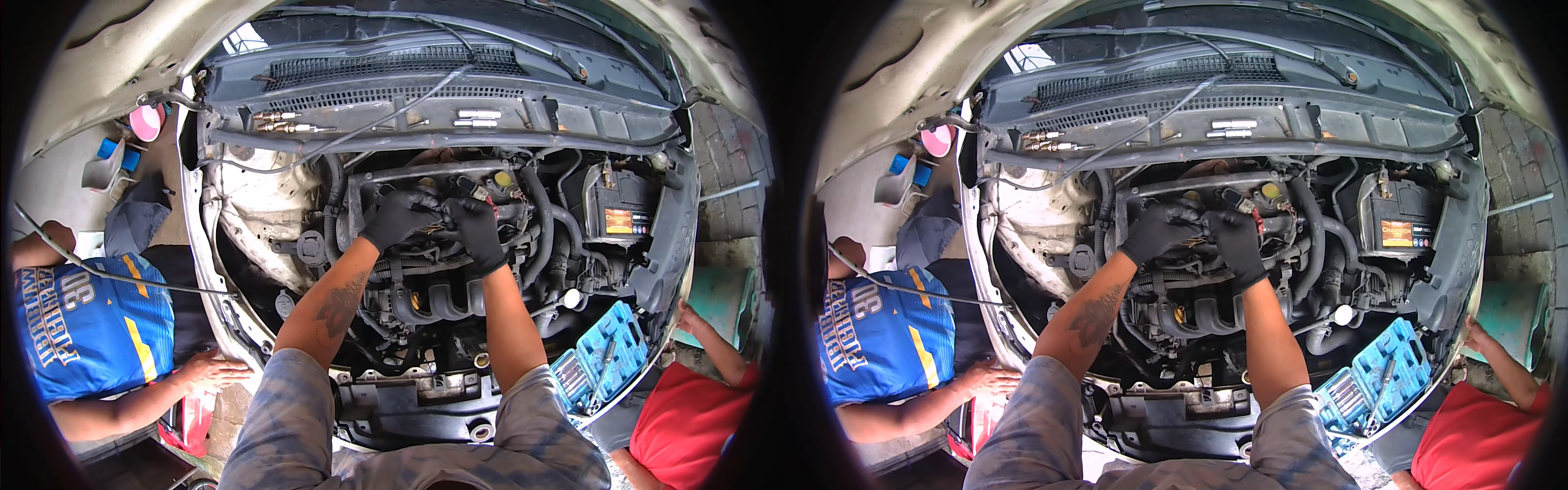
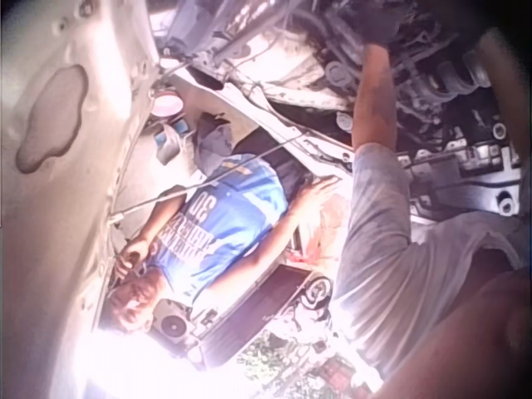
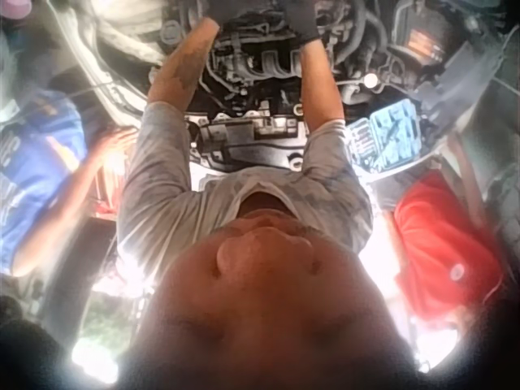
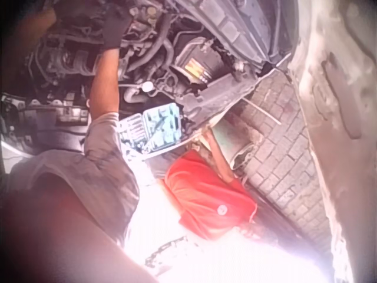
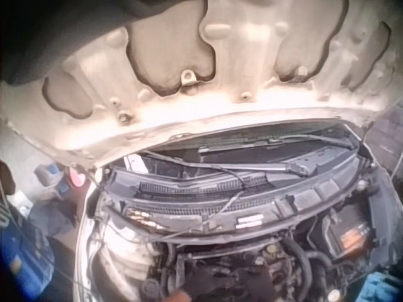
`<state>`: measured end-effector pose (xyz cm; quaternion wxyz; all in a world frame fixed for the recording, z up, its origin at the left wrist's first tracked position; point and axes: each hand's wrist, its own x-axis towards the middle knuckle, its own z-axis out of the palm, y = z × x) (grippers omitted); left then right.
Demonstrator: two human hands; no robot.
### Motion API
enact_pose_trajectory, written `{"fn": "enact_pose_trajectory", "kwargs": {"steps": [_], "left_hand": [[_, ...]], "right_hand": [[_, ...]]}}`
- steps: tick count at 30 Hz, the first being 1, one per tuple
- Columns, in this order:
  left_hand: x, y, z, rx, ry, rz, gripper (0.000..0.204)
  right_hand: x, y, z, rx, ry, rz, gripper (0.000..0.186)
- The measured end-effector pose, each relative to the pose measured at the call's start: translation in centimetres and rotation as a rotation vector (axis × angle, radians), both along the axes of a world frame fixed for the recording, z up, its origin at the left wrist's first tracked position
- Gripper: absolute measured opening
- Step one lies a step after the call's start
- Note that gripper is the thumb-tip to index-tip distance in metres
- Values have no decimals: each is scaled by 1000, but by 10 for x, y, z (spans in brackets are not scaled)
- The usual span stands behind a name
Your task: The person works on a car engine with the hood open, using both hands to manipulate wires and components within the engine bay. They remove a black plastic cover, handle a small black part, and connect wires while two other people stand nearby observing.
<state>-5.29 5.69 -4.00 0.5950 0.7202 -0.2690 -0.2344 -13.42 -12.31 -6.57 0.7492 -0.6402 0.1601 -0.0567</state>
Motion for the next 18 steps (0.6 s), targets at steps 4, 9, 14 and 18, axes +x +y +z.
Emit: {"fn": "enact_pose_trajectory", "kwargs": {"steps": [4, 9, 14, 18], "left_hand": [[0, -2, -10, -21, -67, 40, 32], [-3, -3, -4, 115, -232, 53, 30], [0, -1, -22, -18, -137, 18, 26], [0, -4, -16, 25, -168, -10, 25]], "right_hand": [[2, -4, -4, -105, 42, 60, 18], [2, -15, 15, -1041, -356, 228, 25], [1, -6, 14, -391, -173, 85, 27], [-5, -11, 15, -192, 28, 77, 27]]}}
